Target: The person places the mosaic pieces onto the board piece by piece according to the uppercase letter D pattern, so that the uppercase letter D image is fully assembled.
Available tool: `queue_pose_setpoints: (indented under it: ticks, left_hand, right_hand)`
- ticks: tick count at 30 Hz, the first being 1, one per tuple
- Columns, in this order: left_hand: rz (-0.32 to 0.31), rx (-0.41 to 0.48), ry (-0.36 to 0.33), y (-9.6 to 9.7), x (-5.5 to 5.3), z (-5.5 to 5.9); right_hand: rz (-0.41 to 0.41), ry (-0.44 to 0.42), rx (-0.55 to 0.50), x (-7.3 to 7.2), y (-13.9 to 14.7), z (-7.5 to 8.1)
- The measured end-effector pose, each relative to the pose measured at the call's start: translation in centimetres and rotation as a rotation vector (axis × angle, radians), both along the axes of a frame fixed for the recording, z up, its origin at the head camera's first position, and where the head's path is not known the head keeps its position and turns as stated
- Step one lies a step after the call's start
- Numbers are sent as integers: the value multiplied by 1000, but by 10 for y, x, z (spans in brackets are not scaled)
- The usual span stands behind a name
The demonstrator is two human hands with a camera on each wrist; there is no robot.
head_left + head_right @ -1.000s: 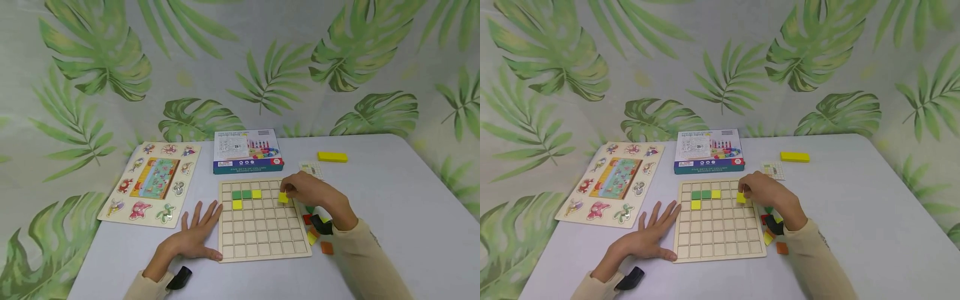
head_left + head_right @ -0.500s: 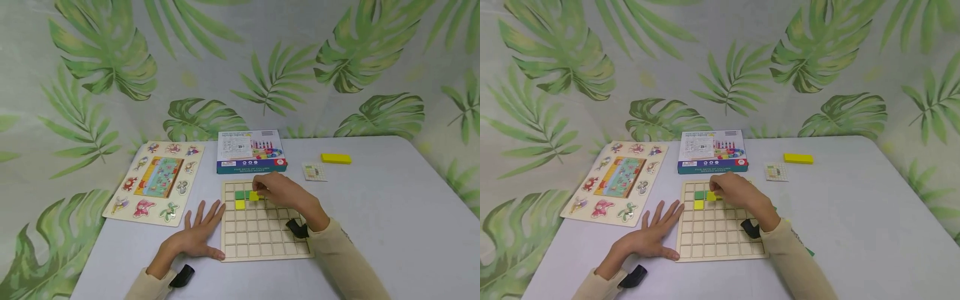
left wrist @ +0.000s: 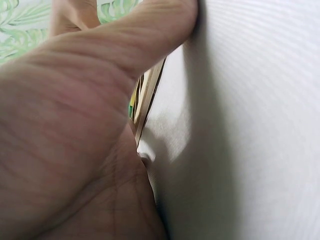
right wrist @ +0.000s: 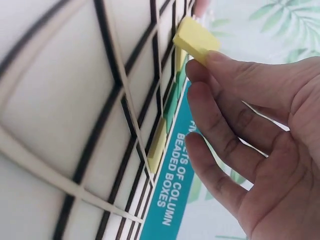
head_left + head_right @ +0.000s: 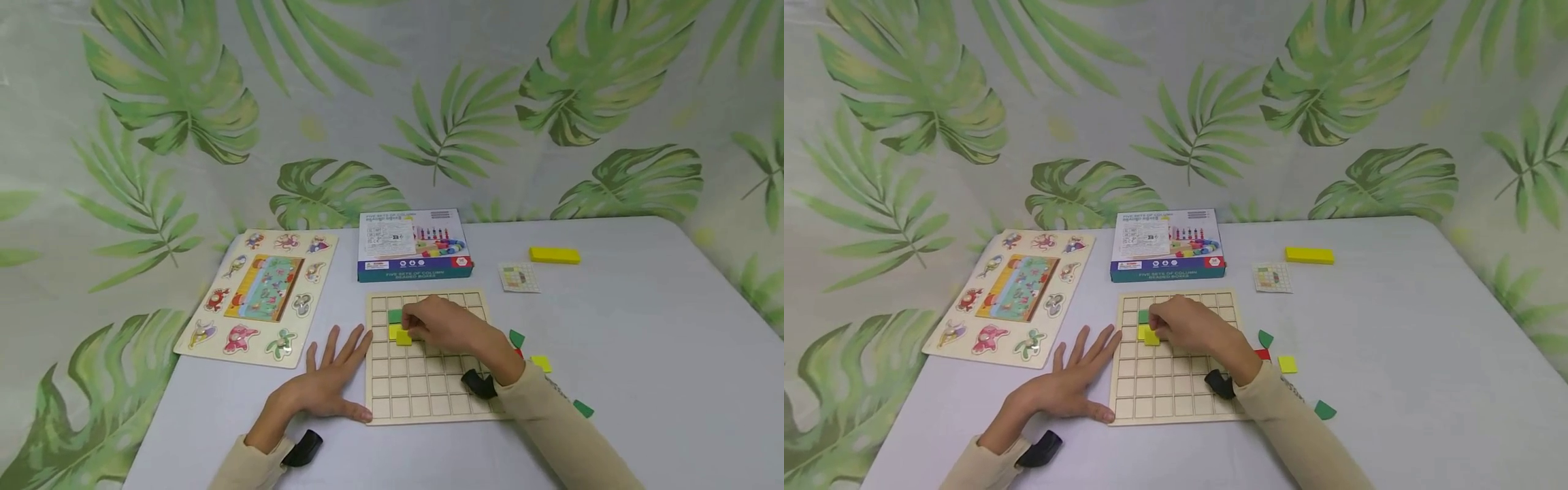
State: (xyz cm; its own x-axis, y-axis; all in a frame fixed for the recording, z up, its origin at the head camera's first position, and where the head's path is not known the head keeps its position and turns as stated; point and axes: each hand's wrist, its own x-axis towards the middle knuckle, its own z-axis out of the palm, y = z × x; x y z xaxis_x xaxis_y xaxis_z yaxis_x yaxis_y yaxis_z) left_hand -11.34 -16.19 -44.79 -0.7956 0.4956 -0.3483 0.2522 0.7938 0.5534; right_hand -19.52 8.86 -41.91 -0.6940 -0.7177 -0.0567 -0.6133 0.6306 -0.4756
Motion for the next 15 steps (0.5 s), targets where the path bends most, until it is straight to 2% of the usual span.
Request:
queue_pose_setpoints:
  ticks: [7,15]
  left_hand:
    - [3,-27,8,1,-2,-2]
    - [-4,-16,1,0,0,-3]
  right_hand:
    - [7,8,3,0,-4,-4]
    - [34,13,-9,3,-7,-6]
